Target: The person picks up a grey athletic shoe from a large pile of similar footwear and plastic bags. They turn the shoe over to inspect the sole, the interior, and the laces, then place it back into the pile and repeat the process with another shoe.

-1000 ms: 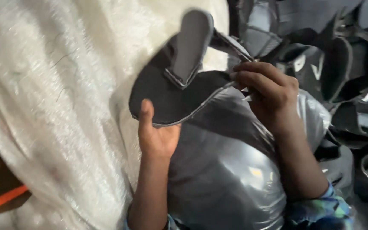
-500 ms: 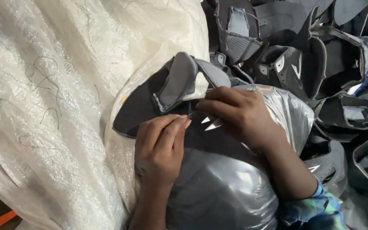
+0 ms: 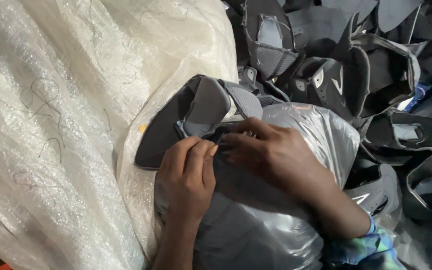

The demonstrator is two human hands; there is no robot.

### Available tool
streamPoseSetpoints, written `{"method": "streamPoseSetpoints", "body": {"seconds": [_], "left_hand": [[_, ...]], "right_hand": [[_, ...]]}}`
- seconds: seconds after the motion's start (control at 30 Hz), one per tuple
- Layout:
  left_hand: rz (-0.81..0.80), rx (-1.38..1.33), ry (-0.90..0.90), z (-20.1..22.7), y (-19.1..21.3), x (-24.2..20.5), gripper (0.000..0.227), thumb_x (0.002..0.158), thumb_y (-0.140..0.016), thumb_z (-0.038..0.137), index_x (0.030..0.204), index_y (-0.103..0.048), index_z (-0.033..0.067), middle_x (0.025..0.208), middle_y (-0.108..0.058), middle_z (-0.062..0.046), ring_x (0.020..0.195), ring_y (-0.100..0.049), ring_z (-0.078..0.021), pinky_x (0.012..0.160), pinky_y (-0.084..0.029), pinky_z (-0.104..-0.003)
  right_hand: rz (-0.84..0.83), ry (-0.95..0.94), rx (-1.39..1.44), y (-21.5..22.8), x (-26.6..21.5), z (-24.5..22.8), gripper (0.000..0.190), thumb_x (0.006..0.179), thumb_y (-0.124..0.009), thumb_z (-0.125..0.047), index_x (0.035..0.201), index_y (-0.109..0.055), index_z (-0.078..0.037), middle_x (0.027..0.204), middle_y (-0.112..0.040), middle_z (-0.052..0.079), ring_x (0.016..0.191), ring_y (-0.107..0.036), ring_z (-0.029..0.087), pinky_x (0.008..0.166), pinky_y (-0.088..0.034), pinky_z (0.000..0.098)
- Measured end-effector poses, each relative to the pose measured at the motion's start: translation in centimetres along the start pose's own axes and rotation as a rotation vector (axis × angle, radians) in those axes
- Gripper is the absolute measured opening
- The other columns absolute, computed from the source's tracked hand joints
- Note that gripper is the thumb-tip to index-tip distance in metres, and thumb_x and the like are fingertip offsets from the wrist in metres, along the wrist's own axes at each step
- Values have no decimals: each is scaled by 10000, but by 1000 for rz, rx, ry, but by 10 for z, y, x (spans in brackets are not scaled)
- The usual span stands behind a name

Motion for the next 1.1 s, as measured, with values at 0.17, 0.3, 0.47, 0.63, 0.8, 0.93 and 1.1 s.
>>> {"method": "streamPoseSetpoints", "body": {"seconds": [0.17,0.3,0.47,0.63,0.8,0.93,1.1], "left_hand": [[-9,4,11,0,-2,0,110,1021,-720,151,1023,-722,42,1096,-629,-93,978,-694,-248,797,-583,-369],[13,-21,16,1,0,0,94,1024,-713,139,1025,-715,45,1149,-629,-104,997,-701,-233,808,-597,-352],[17,-36,11,-2,0,-3,89,1016,-721,130,1038,-717,45,1151,-630,-109,998,-706,-225,787,-597,-340],[8,-42,-28,2,4,-2,54,1003,-733,105,1036,-726,62,1127,-643,-82,993,-706,-239,779,-589,-344],[-31,-118,85,-11,-3,-7,66,980,-711,20,1041,-725,40,1128,-633,-101,971,-702,-230,793,-595,-350],[-4,-57,25,-2,2,-3,55,963,-729,30,1012,-715,51,1120,-618,-83,1013,-674,-272,840,-574,-383],[-33,-108,60,-7,-3,-4,45,969,-729,44,1004,-703,32,1122,-600,-95,969,-674,-230,789,-567,-347]], "right_hand": [[88,141,-89,-3,-5,-9,333,882,-738,-329,1157,-719,-144,1138,-691,51,843,-721,259,670,-581,381],[118,195,-76,3,-5,-17,388,868,-737,-286,1212,-713,-109,1142,-696,41,853,-717,234,692,-575,364],[144,212,-68,3,-5,-19,391,860,-738,-259,1218,-716,-104,1123,-703,37,849,-712,228,713,-578,361],[176,201,-27,3,-2,-19,329,875,-741,-235,1172,-721,-94,1094,-718,28,847,-724,210,698,-576,349],[174,208,3,3,-2,-19,247,853,-735,-234,1067,-722,-112,1017,-712,16,807,-710,236,660,-552,373],[162,180,-3,-3,-2,-17,245,844,-730,-242,1062,-723,-130,972,-704,10,782,-699,233,653,-545,372],[152,174,16,-2,1,-18,299,885,-718,-257,1147,-713,-113,968,-690,15,814,-693,222,655,-534,368]]}}
Point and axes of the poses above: each hand's wrist, its own x-axis towards the middle knuckle, its own y-axis out of the back of the hand, z = x × y, the point moved 10 cm from there along x, towards the middle knuckle
